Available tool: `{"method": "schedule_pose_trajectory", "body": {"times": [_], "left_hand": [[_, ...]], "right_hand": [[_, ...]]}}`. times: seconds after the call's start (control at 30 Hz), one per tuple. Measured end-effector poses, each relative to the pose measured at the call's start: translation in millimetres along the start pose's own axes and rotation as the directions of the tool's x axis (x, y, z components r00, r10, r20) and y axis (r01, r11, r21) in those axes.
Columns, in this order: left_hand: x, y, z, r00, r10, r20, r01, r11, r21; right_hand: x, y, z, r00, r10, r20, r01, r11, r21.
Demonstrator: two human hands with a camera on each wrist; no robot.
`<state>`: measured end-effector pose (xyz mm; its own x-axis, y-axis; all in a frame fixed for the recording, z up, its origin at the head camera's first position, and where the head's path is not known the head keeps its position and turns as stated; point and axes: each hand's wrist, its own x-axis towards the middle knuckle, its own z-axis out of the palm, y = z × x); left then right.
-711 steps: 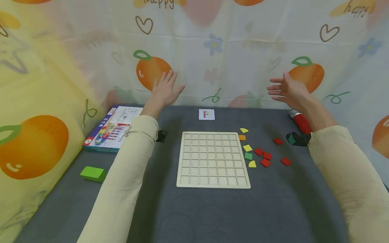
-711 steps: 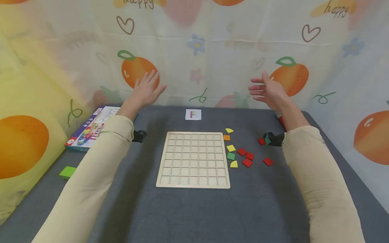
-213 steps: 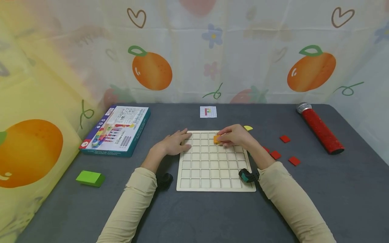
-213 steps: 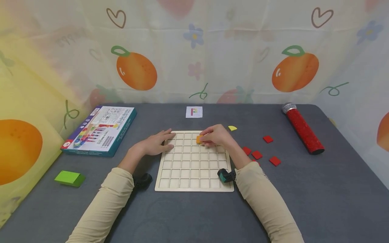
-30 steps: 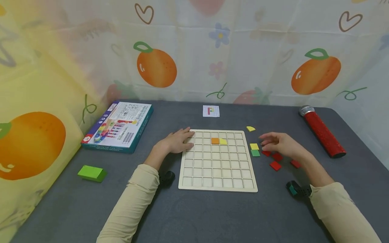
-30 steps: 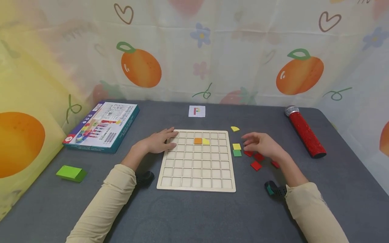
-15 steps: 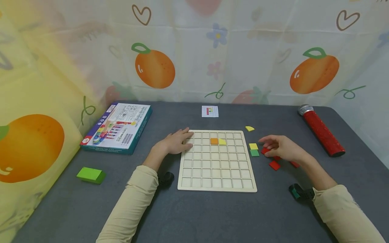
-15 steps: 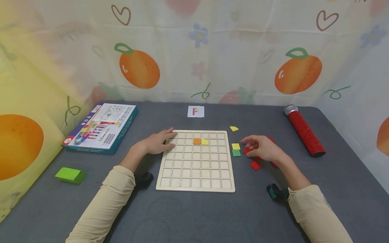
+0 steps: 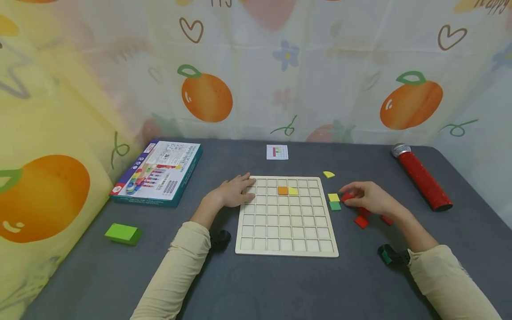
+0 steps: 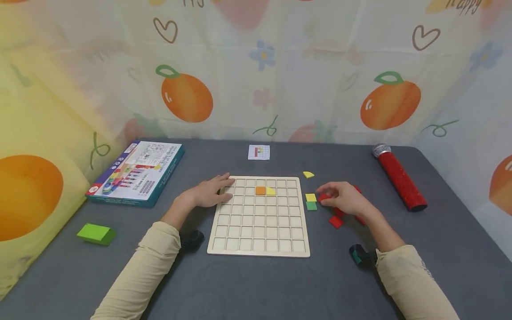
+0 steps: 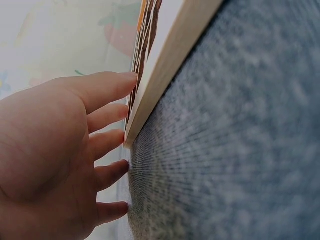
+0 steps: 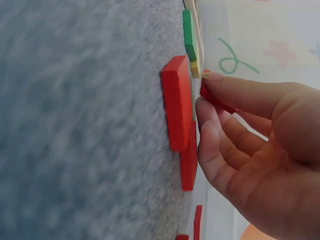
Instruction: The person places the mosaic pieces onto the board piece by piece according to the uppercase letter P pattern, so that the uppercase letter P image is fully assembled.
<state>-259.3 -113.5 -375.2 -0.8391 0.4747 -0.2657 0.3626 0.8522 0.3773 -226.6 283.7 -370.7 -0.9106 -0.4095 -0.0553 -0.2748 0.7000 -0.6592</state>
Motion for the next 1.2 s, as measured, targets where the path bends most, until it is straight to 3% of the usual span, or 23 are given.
{"method": "schedule_pose_trajectory", "body": {"times": [0.57, 0.9, 1.2], "left_hand": [[-2.4, -0.3, 3.3, 1.0, 0.015, -0.011, -0.015, 1.0, -0.014], [-5.4, -3.9, 6.4, 0.998, 0.025, -0.049, -0.027, 0.999, -0.036], [-4.9, -1.7, 4.4, 0.998, 0.04, -0.042, -0.042, 0.999, -0.034]], "right_hand": [[26.4, -22.6, 8.6, 1.0, 0.014, 0.001, -0.014, 0.982, 0.186], [45.2, -41.1, 15.6, 0.998, 0.058, 0.023, -0.062, 0.968, 0.242], [57.0, -57.6, 26.9, 0.982, 0.185, -0.038, -0.166, 0.941, 0.295]]}}
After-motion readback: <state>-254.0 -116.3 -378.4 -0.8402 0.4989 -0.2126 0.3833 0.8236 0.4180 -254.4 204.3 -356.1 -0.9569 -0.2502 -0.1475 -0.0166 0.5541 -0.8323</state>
